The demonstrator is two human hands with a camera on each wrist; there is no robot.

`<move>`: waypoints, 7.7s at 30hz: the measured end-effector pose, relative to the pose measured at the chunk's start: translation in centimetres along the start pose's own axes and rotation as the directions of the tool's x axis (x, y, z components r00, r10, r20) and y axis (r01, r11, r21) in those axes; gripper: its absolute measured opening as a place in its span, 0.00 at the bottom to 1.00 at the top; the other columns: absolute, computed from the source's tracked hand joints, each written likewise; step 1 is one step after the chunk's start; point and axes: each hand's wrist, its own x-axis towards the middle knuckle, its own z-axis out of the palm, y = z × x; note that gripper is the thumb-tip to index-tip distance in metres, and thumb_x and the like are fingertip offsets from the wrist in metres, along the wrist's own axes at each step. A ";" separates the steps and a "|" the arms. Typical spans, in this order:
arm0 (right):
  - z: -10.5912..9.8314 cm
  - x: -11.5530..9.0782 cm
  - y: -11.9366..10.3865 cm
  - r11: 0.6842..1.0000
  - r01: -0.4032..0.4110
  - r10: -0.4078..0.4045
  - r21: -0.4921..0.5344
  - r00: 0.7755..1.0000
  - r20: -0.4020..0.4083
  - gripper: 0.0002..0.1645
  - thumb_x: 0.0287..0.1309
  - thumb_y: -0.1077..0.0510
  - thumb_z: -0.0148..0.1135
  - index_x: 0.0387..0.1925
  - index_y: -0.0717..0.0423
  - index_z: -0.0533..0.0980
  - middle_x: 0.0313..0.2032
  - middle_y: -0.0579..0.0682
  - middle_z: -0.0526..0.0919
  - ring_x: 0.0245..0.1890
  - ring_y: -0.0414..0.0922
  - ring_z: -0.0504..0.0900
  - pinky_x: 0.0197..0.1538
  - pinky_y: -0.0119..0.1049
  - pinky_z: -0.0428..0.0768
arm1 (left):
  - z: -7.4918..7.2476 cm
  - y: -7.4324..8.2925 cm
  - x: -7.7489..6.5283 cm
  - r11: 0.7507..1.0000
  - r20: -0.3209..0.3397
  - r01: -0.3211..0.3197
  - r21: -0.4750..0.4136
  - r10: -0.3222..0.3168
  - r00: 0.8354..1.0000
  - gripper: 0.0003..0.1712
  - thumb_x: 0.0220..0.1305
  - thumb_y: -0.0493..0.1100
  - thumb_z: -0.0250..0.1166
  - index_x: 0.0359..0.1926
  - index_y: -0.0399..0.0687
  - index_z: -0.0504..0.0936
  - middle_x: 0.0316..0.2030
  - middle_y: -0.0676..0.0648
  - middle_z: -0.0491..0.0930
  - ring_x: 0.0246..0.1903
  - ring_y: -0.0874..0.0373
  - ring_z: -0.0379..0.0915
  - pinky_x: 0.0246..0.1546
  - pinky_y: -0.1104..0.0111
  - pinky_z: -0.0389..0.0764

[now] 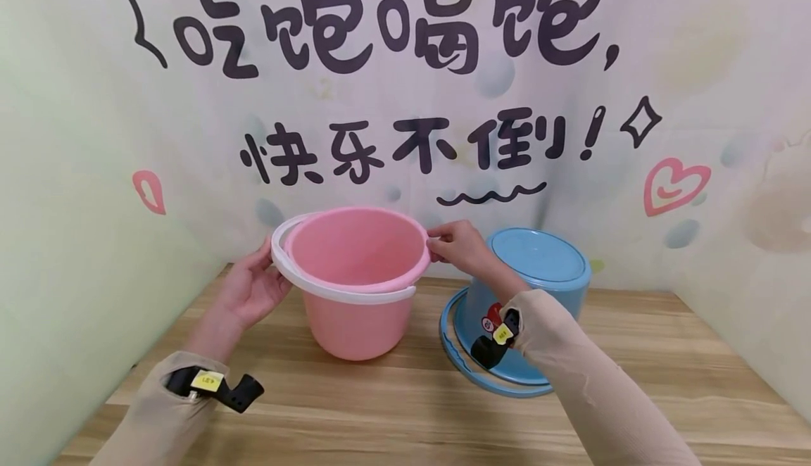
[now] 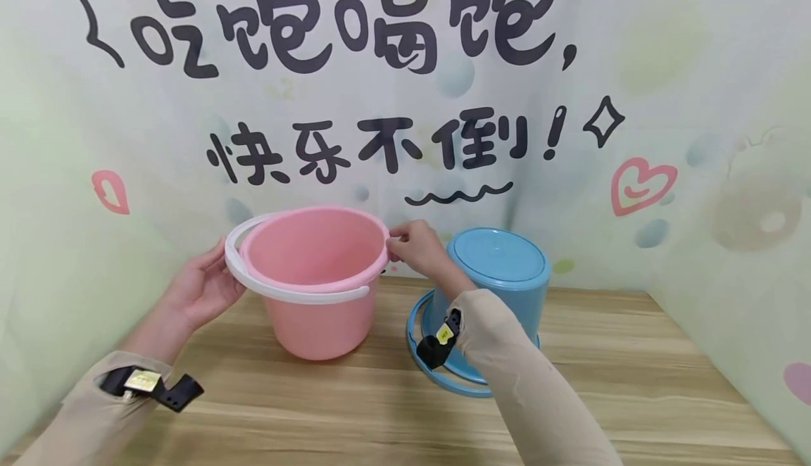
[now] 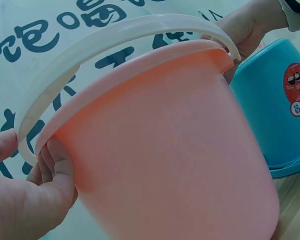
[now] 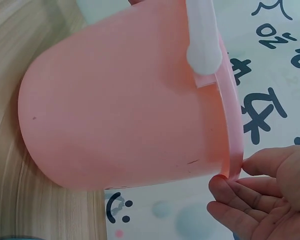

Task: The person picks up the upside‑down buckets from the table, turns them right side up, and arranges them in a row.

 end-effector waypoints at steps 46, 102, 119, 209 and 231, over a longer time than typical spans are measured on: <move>0.3 -0.2 0.4 0.999 -0.032 0.032 0.031 0.999 0.014 0.18 0.61 0.60 0.56 0.51 0.63 0.75 0.33 0.54 0.81 0.33 0.46 0.79 0.42 0.36 0.79 | -4.5 -0.1 -1.1 0.981 0.011 0.072 0.182 -0.076 0.997 0.16 0.70 0.36 0.45 0.38 0.34 0.80 0.35 0.42 0.80 0.37 0.56 0.79 0.42 0.71 0.77; -1.7 -2.1 2.6 0.998 0.050 -0.051 0.023 0.998 0.025 0.18 0.62 0.58 0.55 0.51 0.64 0.74 0.36 0.58 0.80 0.35 0.47 0.80 0.39 0.38 0.80 | -5.2 -2.3 -3.3 0.869 -0.169 0.136 0.475 -0.062 0.984 0.16 0.71 0.42 0.44 0.38 0.50 0.80 0.39 0.51 0.78 0.41 0.63 0.75 0.47 0.71 0.74; -4.3 -7.1 4.2 0.988 0.153 -0.154 0.022 0.986 0.059 0.18 0.62 0.60 0.55 0.50 0.67 0.74 0.35 0.56 0.82 0.34 0.49 0.80 0.37 0.36 0.80 | -3.5 -6.1 -5.5 0.829 -0.137 0.242 0.505 -0.199 0.970 0.10 0.68 0.39 0.51 0.37 0.46 0.79 0.37 0.50 0.76 0.40 0.62 0.74 0.49 0.70 0.73; -11.6 -10.8 20.4 0.839 -0.534 0.523 0.102 0.845 0.113 0.19 0.63 0.60 0.49 0.43 0.75 0.72 0.28 0.54 0.81 0.30 0.47 0.81 0.36 0.43 0.80 | 3.5 -24.9 8.3 -0.154 0.104 -0.178 0.972 -0.400 0.911 0.12 0.53 0.39 0.68 0.41 0.42 0.81 0.37 0.51 0.78 0.37 0.61 0.72 0.36 0.75 0.75; -10.4 -9.8 22.2 0.799 -0.590 0.585 0.112 0.807 0.080 0.10 0.58 0.68 0.48 0.29 0.73 0.74 0.20 0.52 0.77 0.20 0.43 0.79 0.31 0.38 0.81 | 4.0 -26.0 8.3 -0.439 0.182 -0.458 0.773 -0.539 0.822 0.16 0.52 0.41 0.69 0.44 0.47 0.82 0.37 0.56 0.73 0.38 0.67 0.65 0.42 0.78 0.69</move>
